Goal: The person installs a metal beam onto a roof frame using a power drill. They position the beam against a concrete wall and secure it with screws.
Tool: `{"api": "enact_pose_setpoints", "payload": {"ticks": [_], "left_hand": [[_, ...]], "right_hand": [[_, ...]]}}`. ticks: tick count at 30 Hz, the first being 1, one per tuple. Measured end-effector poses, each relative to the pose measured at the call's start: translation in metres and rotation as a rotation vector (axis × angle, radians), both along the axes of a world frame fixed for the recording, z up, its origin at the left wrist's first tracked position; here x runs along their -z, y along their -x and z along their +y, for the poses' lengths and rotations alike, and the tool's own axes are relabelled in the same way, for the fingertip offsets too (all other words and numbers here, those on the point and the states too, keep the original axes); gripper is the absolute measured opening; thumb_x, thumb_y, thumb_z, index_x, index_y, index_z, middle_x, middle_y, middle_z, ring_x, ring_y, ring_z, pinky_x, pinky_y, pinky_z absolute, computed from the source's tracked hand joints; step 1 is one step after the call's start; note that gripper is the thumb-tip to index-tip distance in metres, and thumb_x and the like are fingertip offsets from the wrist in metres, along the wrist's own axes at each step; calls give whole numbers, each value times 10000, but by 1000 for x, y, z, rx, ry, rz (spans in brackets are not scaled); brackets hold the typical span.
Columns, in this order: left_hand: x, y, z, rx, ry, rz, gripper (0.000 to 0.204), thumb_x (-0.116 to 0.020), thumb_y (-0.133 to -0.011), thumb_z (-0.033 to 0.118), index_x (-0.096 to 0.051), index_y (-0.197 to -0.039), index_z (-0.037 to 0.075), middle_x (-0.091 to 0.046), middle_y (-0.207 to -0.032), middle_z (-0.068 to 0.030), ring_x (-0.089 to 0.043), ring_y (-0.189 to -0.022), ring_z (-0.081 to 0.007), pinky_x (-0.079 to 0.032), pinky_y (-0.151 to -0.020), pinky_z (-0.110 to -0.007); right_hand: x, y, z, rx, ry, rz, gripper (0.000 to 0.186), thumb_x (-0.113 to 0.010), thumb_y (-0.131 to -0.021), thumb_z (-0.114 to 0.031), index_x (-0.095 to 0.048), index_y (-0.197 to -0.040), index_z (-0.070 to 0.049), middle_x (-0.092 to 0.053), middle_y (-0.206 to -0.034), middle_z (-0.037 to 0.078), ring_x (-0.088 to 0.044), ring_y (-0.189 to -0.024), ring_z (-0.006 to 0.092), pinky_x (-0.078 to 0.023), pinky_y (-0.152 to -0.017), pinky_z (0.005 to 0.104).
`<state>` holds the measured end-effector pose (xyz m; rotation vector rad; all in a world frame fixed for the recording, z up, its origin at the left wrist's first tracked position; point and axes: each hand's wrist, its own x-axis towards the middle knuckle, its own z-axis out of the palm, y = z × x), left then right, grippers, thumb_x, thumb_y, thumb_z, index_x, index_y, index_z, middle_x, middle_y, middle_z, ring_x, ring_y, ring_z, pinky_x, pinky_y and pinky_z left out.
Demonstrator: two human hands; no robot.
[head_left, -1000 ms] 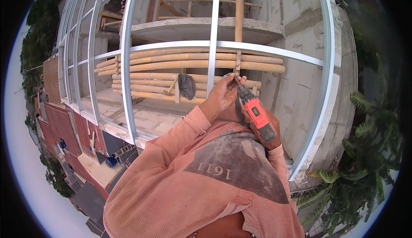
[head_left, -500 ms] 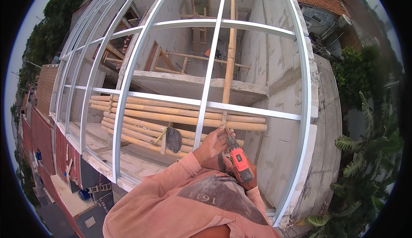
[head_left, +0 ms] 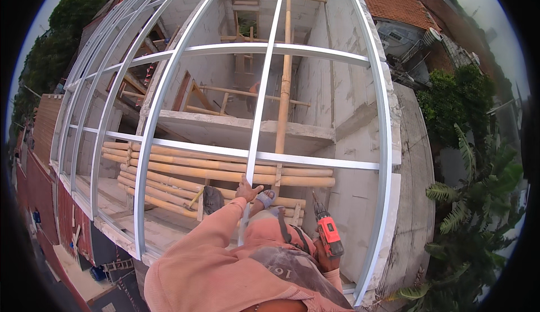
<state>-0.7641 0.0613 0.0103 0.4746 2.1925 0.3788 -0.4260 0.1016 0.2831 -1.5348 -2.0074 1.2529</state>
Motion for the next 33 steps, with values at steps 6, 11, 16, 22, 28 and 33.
{"api": "enact_pose_setpoints", "payload": {"ticks": [6, 11, 16, 22, 28, 33], "left_hand": [[52, 18, -3, -211, -173, -33, 821, -792, -749, 425, -466, -1405, 54, -623, -1271, -287, -611, -1189, -438, -496, -1014, -477], [41, 24, 0, -219, -102, -139, 669, -753, -675, 311, -611, -1277, 55, -701, -1147, -242, -667, -1111, -400, -530, -960, -443], [55, 26, -7, -228, -150, -156, 699, -742, -661, 312, -613, -1296, 50, -698, -1149, -249, -671, -1093, -403, -535, -941, -447], [53, 33, -8, -242, -142, -258, 623, -733, -673, 327, -666, -1206, 11, -698, -1135, -261, -665, -1108, -405, -531, -952, -442], [64, 9, -8, -222, -224, -56, 863, -757, -725, 363, -441, -1435, -11, -658, -1202, -304, -642, -1138, -442, -517, -980, -491], [49, 22, -7, -122, -124, -122, 882, -761, -745, 414, -443, -1420, -58, -643, -1234, -311, -631, -1159, -449, -508, -1003, -485]], "right_hand": [[-14, -15, -9, 20, 46, -109, 153, -683, -859, -217, -666, -886, -68, -678, -821, 120, -644, -792, 351, -494, -756, 449], [-11, -23, -13, -44, 43, -125, 146, -675, -857, -203, -663, -896, -63, -674, -816, 125, -637, -743, 349, -501, -703, 440], [-9, -12, -13, 82, 123, -39, 159, -690, -852, -189, -666, -932, -54, -683, -826, 133, -663, -740, 319, -516, -686, 406], [-7, -7, -11, -33, 82, -108, 237, -691, -860, -195, -677, -1028, -27, -695, -895, 131, -679, -824, 279, -517, -744, 384], [-6, -2, -11, 17, 143, -110, 328, -707, -847, -169, -687, -1137, -15, -715, -1008, 108, -677, -945, 224, -513, -828, 358], [-17, 6, -11, 115, 266, -84, 380, -722, -829, -118, -689, -1192, -11, -722, -1105, 101, -673, -1020, 212, -513, -895, 353]]}}
